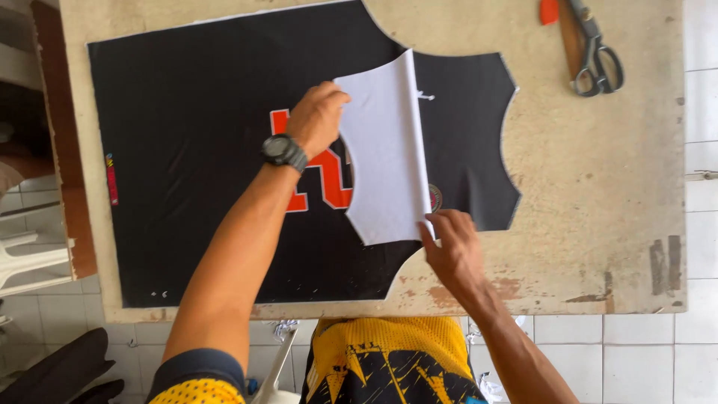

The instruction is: Trimming excess fabric from a jersey piece using a vertical cutter and then aligning the pieces on a workbench.

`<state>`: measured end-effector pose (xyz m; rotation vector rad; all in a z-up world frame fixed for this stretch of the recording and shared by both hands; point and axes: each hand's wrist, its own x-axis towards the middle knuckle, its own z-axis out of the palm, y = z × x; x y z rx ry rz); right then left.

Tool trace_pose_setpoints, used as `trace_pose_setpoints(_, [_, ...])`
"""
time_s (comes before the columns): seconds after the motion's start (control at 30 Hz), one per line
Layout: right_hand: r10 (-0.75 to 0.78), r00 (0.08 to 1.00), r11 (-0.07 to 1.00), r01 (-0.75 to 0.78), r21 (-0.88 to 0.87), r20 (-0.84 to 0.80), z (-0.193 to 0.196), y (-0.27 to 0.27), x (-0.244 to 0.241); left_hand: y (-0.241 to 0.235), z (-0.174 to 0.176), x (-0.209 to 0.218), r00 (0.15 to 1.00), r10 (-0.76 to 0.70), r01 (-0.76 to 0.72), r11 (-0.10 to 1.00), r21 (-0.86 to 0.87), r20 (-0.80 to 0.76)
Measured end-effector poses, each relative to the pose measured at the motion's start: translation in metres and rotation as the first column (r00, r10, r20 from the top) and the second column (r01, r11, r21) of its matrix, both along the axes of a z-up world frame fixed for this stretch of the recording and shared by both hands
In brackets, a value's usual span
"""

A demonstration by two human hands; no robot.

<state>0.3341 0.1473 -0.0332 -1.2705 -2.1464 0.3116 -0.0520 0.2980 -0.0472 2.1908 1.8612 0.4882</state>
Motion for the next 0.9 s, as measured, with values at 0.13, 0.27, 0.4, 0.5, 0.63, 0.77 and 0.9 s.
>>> trace_pose_setpoints(0.13, [0.076,0.997,0.978,-0.075,-0.197,-0.002,-0.02,-0.029,-0.07,0.006,-0.036,0.007,0.974,-0.204,0.195,0.975,-0.105,-0.093])
trace_pose_setpoints(0.27, [0.076,0.996,0.932,-0.058,-0.358,0.038,-0.014,-0.035,-0.094,0.018,-0.045,0.009,0.952,-0.281,0.252,0.944,-0.214,-0.122])
trace_pose_setpoints(0.4, [0.065,0.997,0.912,-0.046,-0.408,0.031,-0.012,-0.03,-0.094,0.013,-0.027,0.008,0.938,-0.324,0.292,0.93,-0.222,-0.124])
trace_pose_setpoints(0.5, [0.082,0.997,0.874,-0.077,-0.48,-0.011,-0.004,-0.028,-0.092,0.007,-0.019,0.006,0.938,-0.338,0.318,0.928,-0.196,-0.079])
trace_pose_setpoints(0.63, [0.021,0.995,0.802,-0.072,-0.593,-0.093,0.025,-0.015,-0.088,0.005,-0.009,0.006,0.94,-0.337,0.321,0.925,-0.202,-0.048])
trace_pose_setpoints(0.77, [-0.211,0.948,0.748,0.0,-0.664,-0.238,0.034,-0.002,-0.069,0.004,-0.019,0.004,0.937,-0.349,0.341,0.919,-0.197,-0.009])
trace_pose_setpoints(0.9, [-0.34,0.888,0.787,0.088,-0.611,-0.309,0.07,0.023,-0.046,0.008,-0.017,0.001,0.935,-0.348,0.356,0.916,-0.184,0.072])
